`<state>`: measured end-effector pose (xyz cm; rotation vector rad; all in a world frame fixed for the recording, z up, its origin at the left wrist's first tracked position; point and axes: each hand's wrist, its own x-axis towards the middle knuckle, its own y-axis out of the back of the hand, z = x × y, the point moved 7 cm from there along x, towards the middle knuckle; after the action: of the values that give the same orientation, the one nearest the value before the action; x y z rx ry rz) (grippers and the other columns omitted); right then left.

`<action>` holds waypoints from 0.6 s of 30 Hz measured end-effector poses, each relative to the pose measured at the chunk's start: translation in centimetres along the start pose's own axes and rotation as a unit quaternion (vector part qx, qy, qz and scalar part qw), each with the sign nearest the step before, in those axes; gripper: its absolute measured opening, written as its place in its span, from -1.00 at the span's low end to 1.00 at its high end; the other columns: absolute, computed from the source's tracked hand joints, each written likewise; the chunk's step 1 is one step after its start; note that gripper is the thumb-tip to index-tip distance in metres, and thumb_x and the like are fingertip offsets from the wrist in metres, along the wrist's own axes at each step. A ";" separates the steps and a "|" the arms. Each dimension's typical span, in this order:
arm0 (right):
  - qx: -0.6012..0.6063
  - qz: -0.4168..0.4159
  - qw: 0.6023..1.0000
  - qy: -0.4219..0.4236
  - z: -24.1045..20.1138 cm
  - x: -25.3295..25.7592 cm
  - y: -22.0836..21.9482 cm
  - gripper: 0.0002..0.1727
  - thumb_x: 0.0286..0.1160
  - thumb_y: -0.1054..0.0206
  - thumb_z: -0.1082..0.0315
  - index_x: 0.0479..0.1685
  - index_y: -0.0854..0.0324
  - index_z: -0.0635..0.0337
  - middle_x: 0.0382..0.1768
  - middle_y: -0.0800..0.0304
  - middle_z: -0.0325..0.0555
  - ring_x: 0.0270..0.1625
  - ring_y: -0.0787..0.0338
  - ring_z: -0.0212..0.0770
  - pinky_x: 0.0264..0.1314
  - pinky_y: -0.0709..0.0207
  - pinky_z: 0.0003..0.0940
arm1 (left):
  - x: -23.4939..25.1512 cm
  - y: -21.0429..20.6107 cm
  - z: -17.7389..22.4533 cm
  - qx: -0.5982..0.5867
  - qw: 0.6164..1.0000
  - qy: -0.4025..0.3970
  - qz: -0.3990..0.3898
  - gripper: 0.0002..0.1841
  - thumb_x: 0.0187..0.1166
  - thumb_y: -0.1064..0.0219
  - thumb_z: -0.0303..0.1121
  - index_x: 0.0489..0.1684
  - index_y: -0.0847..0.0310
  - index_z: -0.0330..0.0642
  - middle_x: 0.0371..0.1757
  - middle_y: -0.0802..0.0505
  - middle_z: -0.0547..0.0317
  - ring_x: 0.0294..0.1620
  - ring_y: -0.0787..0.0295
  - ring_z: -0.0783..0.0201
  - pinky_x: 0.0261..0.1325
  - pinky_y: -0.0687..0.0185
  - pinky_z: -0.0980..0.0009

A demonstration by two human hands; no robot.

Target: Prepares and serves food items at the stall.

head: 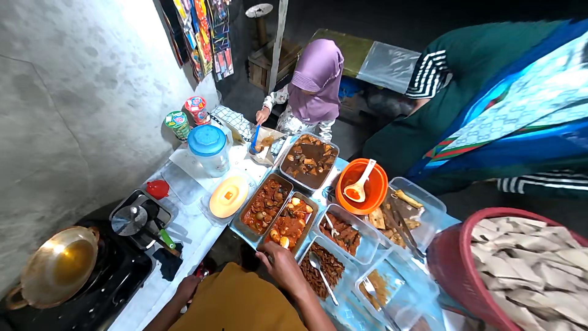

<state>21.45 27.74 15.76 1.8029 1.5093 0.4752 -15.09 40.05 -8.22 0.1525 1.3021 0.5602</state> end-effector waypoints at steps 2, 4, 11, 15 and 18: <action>0.001 -0.002 1.000 -0.002 0.0 0.0 0.0 -0.57 0.80 -0.10 -0.11 0.14 -0.79 -0.08 0.02 -0.88 -0.28 0.06 -0.86 -0.32 0.22 -0.74 -0.22 | 0.2 -0.1 -0.2 0.000 1.000 -0.001 0.000 -0.43 0.82 -0.10 0.06 0.24 -0.69 -0.37 0.22 -0.80 -0.35 0.33 -0.73 -0.22 0.44 -0.52 -0.23; 0.002 -0.005 1.000 -0.005 0.1 0.0 0.0 -0.57 0.80 -0.10 -0.11 0.14 -0.79 -0.08 0.03 -0.88 -0.28 0.06 -0.86 -0.32 0.22 -0.74 -0.22 | 0.3 -0.2 -0.4 0.002 1.000 0.001 0.001 -0.42 0.81 -0.10 0.08 0.25 -0.69 -0.36 0.24 -0.80 -0.34 0.35 -0.73 -0.22 0.45 -0.52 -0.22; 0.003 -0.010 1.000 -0.004 0.1 0.0 0.0 -0.57 0.80 -0.10 -0.10 0.13 -0.79 -0.08 0.03 -0.88 -0.28 0.07 -0.86 -0.31 0.23 -0.74 -0.22 | 0.4 -0.4 -0.8 0.008 1.000 0.001 0.008 -0.43 0.80 -0.11 0.08 0.21 -0.71 -0.34 0.22 -0.81 -0.31 0.35 -0.73 -0.20 0.45 -0.53 -0.22; 0.002 -0.018 1.000 -0.006 0.3 0.1 -0.2 -0.57 0.80 -0.10 -0.10 0.14 -0.78 -0.08 0.03 -0.87 -0.27 0.06 -0.86 -0.30 0.21 -0.74 -0.21 | 0.6 -0.5 -1.0 0.010 1.000 0.002 0.010 -0.42 0.79 -0.13 0.09 0.21 -0.71 -0.34 0.21 -0.81 -0.32 0.34 -0.73 -0.21 0.44 -0.53 -0.23; 0.000 -0.018 1.000 -0.008 0.3 0.2 -0.2 -0.58 0.79 -0.10 -0.10 0.13 -0.78 -0.09 0.02 -0.87 -0.28 0.05 -0.86 -0.31 0.21 -0.74 -0.22 | 0.4 -0.5 -0.8 0.013 1.000 0.007 0.009 -0.43 0.79 -0.11 0.10 0.21 -0.71 -0.32 0.22 -0.82 -0.29 0.34 -0.74 -0.19 0.44 -0.54 -0.22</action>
<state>21.60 27.81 15.40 1.7724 1.5278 0.4436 -15.61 39.68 -8.98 0.1820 1.3230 0.5603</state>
